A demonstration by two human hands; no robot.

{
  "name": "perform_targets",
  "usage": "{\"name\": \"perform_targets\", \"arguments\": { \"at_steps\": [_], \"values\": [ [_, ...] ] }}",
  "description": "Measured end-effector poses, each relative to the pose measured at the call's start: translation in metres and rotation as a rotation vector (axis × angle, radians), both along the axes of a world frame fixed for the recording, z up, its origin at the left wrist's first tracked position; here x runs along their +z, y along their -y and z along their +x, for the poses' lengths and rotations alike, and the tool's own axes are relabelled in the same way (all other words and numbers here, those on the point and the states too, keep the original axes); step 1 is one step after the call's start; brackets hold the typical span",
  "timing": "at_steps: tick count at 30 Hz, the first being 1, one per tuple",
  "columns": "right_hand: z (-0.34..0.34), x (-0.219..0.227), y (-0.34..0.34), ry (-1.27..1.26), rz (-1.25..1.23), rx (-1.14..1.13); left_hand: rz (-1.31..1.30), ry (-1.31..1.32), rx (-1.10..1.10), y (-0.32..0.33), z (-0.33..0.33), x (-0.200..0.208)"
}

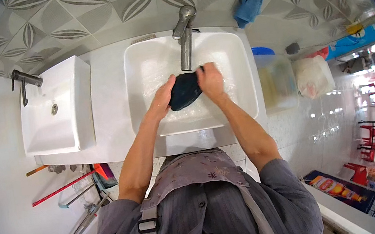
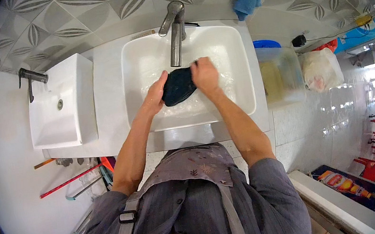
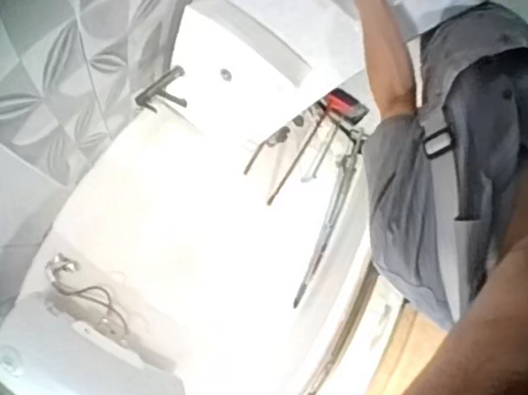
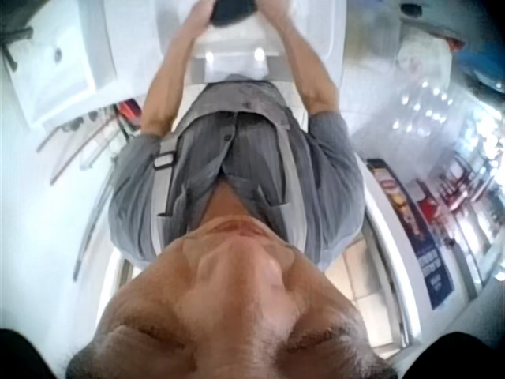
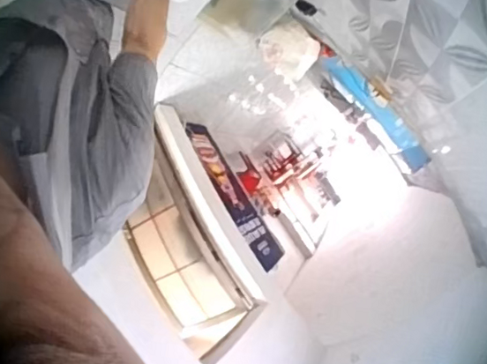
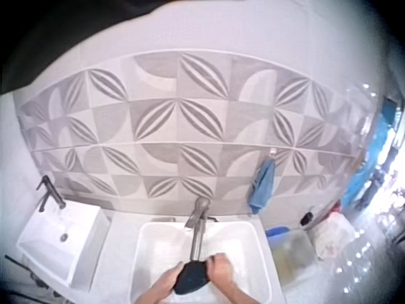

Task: The person wipes the refrigerator glass door with a cloth, walks to the sink, and washes the cloth under running water from the faucet. The person then turns off the faucet and wrings out the cloth by hand.

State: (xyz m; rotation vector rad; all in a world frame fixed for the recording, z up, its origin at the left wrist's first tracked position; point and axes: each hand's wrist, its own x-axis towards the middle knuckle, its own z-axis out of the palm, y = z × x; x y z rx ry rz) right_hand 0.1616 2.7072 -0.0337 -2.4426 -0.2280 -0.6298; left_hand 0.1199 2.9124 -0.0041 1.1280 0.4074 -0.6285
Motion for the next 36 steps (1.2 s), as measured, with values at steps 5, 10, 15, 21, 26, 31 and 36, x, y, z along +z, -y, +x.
{"name": "perform_targets", "arguments": {
  "at_steps": [5,10,15,21,26,31,36],
  "values": [
    [-0.009,-0.008,0.042,-0.313,-0.311,0.012,0.470,0.157,-0.016,-0.031,-0.019,0.019],
    [-0.002,-0.046,0.003,-0.266,-0.163,-0.029,0.227,-0.055,0.087,-0.015,-0.016,-0.005],
    [-0.033,0.000,-0.091,-0.348,0.195,0.300,-0.357,-0.093,0.239,-0.013,0.000,-0.028],
    [-0.065,0.038,-0.124,-0.232,0.189,0.300,-0.696,0.144,0.297,-0.019,0.004,-0.097],
    [0.001,-0.007,-0.055,-0.292,-0.228,0.068,-0.298,-0.067,0.288,0.001,-0.002,-0.044],
    [0.000,-0.029,-0.013,-0.370,0.033,-0.138,-0.156,-0.161,0.235,-0.019,-0.012,-0.010],
    [-0.060,0.033,-0.108,-0.341,0.357,0.365,-0.409,-0.175,0.372,-0.031,-0.005,-0.038]
  ]
}}
